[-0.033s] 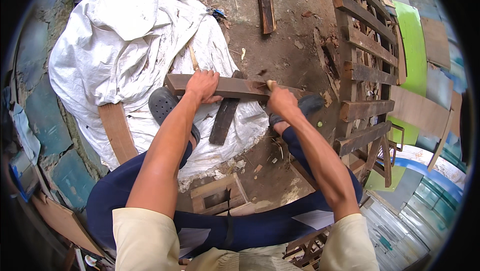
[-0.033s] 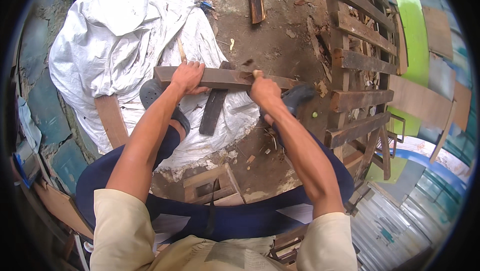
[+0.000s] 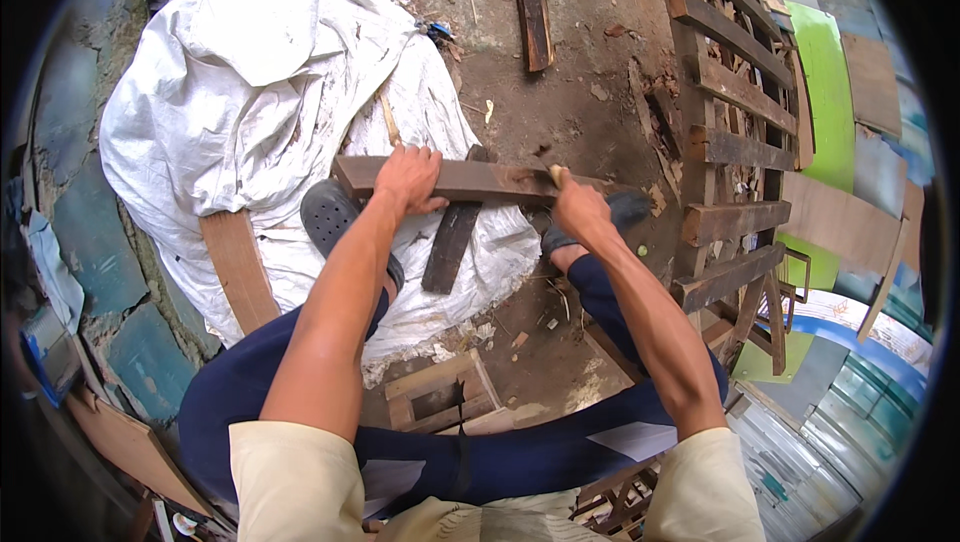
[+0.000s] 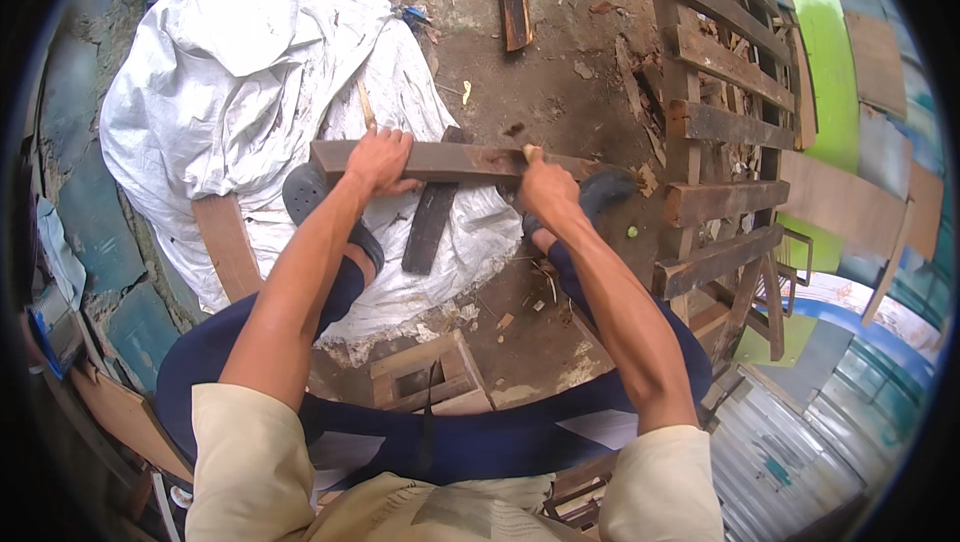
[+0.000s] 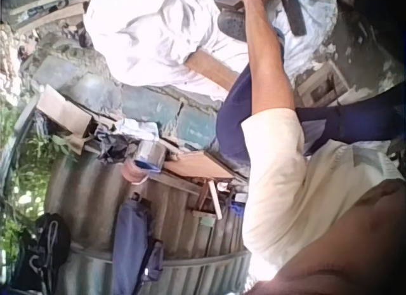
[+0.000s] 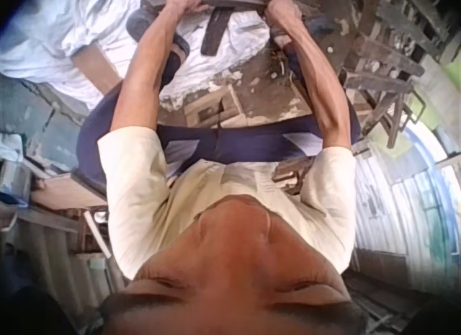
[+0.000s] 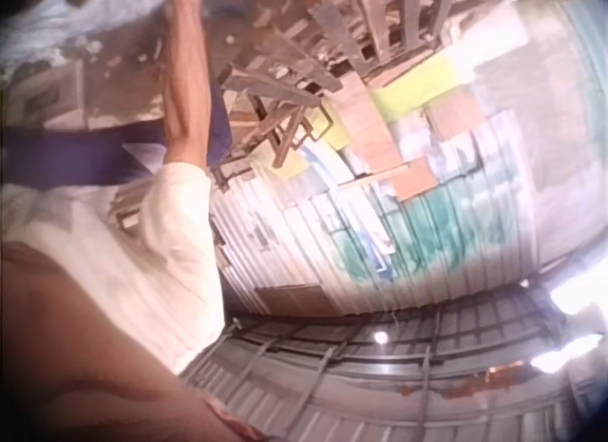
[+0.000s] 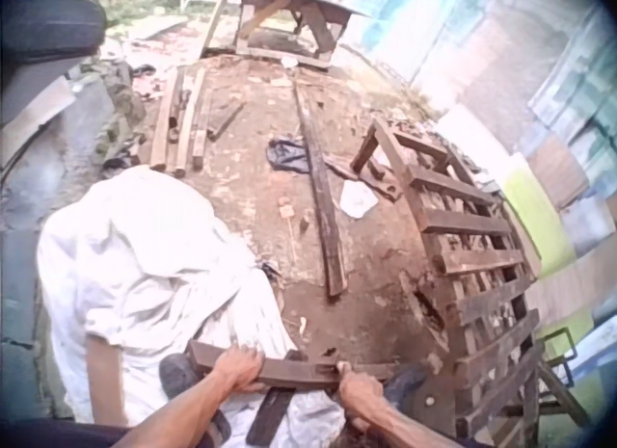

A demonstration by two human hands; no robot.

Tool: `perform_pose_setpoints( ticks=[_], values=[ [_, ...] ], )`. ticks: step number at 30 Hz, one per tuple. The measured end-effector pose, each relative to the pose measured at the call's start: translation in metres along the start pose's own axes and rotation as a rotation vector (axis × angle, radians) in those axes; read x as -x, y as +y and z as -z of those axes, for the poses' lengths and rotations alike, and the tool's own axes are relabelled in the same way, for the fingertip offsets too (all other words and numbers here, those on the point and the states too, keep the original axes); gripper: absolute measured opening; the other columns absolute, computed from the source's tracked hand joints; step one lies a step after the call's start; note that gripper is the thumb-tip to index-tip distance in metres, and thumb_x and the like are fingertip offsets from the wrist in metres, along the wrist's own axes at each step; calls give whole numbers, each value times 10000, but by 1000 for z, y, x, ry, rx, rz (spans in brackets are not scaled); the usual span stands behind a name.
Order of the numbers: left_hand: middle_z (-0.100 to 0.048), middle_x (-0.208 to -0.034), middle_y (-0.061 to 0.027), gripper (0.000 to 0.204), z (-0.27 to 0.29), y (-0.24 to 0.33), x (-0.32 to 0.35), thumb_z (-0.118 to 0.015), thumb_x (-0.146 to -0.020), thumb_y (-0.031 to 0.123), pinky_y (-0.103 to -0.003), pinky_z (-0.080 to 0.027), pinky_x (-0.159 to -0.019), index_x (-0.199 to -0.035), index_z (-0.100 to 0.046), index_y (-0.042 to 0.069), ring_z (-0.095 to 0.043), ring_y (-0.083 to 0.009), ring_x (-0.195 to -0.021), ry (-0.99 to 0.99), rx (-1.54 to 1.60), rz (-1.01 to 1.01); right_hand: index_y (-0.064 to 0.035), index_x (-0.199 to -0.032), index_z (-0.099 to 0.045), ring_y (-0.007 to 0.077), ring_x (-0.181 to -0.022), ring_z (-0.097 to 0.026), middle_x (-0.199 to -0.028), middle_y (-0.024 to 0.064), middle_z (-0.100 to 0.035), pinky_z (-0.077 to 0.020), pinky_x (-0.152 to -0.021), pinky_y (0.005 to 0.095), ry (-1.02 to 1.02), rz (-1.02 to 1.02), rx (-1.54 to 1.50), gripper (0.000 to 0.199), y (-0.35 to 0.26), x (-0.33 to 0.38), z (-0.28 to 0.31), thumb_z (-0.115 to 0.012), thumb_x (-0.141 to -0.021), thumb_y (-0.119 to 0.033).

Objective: The person picks up a wooden plank and a hammer, then sits on the ground to repeatedly strike the plank with the hammer. The person adjusts the plank's position several times while continuing to hammer it.

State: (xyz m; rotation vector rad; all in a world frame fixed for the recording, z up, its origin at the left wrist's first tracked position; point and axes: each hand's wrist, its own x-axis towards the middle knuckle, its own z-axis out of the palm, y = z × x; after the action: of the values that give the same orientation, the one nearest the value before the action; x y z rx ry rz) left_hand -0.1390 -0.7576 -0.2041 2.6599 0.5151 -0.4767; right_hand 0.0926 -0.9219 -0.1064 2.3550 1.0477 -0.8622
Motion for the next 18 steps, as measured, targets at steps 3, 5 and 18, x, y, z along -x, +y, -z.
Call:
perform_pose_setpoints(
  ticks=[3,5,18],
  values=[
    [-601,-1080,-106,705,-21,11,23,-768,-772,575,-417,-446,-903,-1168,-559,30,-585,-263,-1063,76,27,65,-165,-1533,-383,471,-906,-681,-990,310,-680,-531,-783,548,137,12,-96,553,10,34,17,-491,-991,-179],
    [-587,-1066,-98,704,-22,8,21,-786,-762,560,-411,-437,-897,-1172,-561,34,-577,-259,-1048,115,36,89,-141,-1542,-371,456,-836,-685,-899,263,-688,-528,-735,562,284,93,-172,562,4,42,29,-503,-999,-201],
    [-609,-1062,-79,632,-22,12,12,-788,-759,535,-407,-436,-894,-1140,-558,86,-592,-250,-1043,132,-29,134,-251,-1558,-374,362,-704,-665,-784,139,-546,-518,-521,471,470,240,-257,655,-27,78,-81,-620,-958,-167]
  ],
)
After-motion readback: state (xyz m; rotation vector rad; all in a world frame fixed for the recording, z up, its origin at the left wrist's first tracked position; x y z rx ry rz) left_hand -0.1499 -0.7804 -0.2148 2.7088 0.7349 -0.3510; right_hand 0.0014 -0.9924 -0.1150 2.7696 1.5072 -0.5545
